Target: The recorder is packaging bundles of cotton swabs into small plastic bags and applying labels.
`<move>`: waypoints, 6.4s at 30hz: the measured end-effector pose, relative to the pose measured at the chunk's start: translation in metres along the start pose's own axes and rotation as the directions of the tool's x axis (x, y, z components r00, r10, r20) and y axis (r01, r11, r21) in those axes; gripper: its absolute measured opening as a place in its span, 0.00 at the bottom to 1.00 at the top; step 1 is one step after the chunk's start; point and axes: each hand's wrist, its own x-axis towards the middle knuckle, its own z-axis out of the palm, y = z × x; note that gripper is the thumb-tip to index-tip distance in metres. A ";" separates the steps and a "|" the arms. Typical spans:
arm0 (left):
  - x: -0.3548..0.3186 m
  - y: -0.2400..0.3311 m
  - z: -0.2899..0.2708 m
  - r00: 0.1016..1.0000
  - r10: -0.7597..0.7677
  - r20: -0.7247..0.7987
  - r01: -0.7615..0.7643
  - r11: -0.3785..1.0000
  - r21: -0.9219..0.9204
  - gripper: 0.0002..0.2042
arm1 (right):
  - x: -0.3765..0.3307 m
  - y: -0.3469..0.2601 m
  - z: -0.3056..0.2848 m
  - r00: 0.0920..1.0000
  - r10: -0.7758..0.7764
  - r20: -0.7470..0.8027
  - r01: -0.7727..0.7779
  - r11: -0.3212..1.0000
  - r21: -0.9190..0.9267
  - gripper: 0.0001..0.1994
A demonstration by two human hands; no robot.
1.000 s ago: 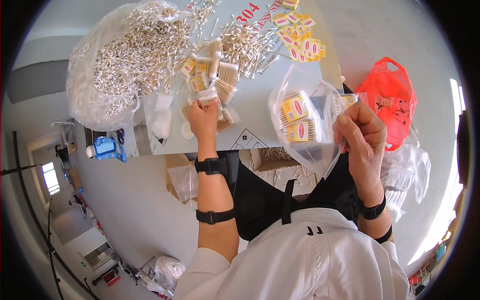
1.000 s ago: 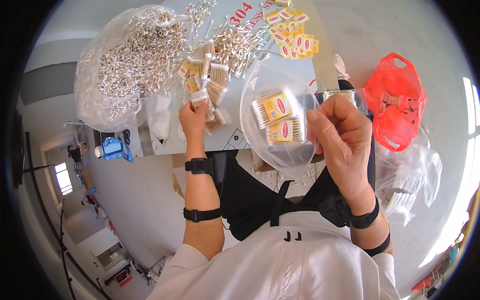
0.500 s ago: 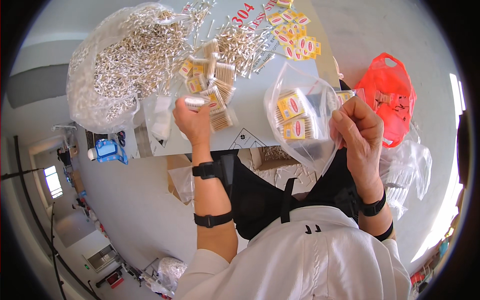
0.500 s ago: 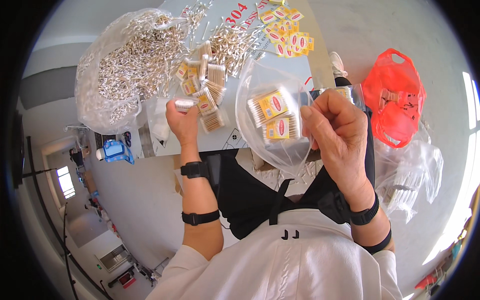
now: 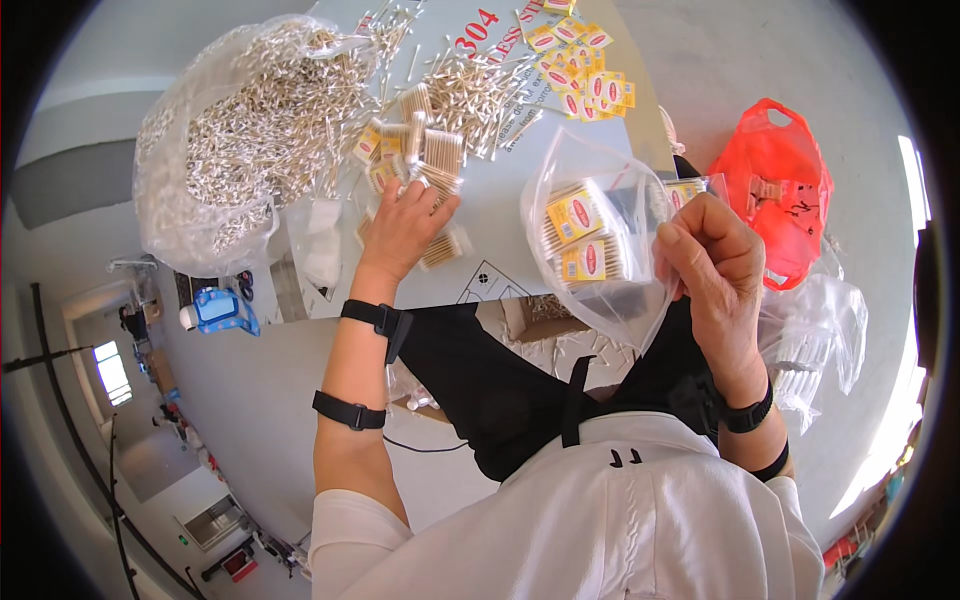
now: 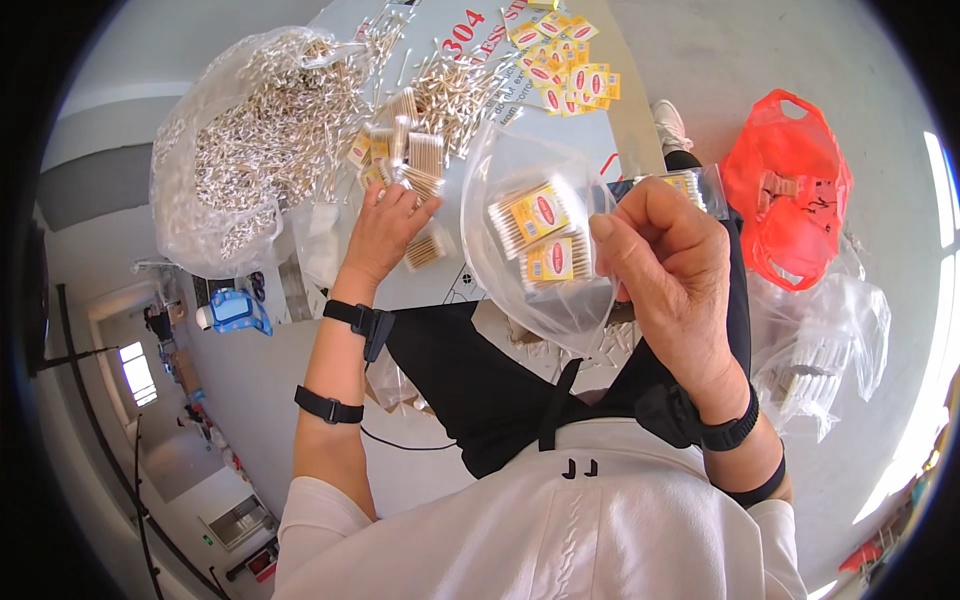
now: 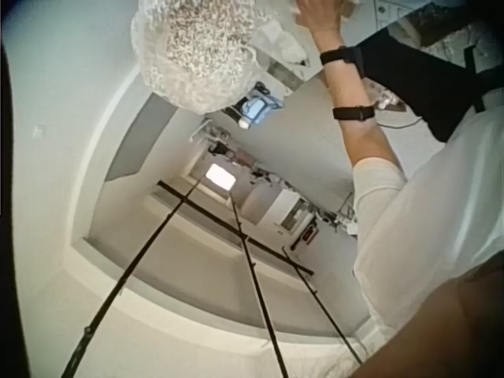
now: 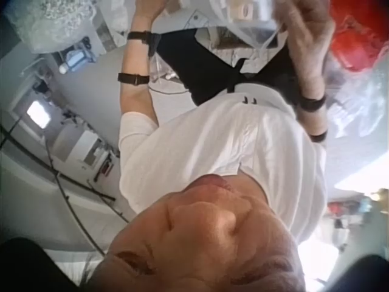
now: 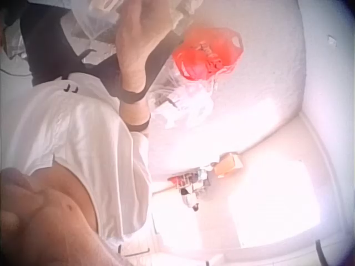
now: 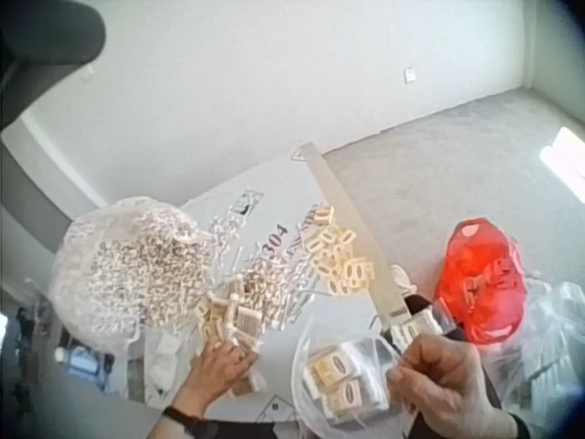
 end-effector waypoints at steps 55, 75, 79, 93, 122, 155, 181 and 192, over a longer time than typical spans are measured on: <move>-0.028 0.165 -0.129 0.772 -0.626 0.110 -0.158 -0.357 -0.921 0.13 | -0.093 0.026 -0.003 0.894 -0.263 0.362 0.388 0.858 -0.337 0.14; -0.016 0.261 -0.155 0.680 -0.698 -0.224 -0.321 -0.009 -0.947 0.11 | -0.130 0.056 -0.052 0.796 -0.530 0.292 0.593 0.777 -0.208 0.11; -0.013 0.266 -0.158 0.643 -0.728 -0.238 -0.233 0.110 -0.966 0.10 | -0.130 0.059 -0.048 0.836 -0.449 0.315 0.522 0.827 -0.207 0.11; -0.009 0.271 -0.151 0.571 -0.785 -0.240 -0.238 0.122 -0.964 0.10 | -0.124 0.074 -0.029 0.894 -0.303 0.331 0.349 0.933 -0.088 0.07; -0.021 0.245 -0.139 0.764 -0.641 0.081 -0.113 -0.255 -0.960 0.12 | -0.125 0.059 -0.040 0.926 0.056 0.374 -0.104 0.988 0.111 0.06; 0.080 0.264 -0.034 0.851 -0.516 -0.097 -0.007 0.174 -0.985 0.11 | -0.041 0.147 -0.066 0.974 0.220 0.049 -0.224 0.922 0.315 0.08; 0.081 0.247 -0.035 0.836 -0.546 0.050 -0.052 -0.170 -0.984 0.06 | -0.030 0.133 -0.064 0.990 0.050 0.133 -0.064 0.992 0.105 0.06; 0.083 0.245 -0.026 0.817 -0.575 0.053 -0.047 -0.159 -0.986 0.08 | -0.029 0.131 -0.061 0.976 0.178 0.122 -0.198 0.964 0.179 0.09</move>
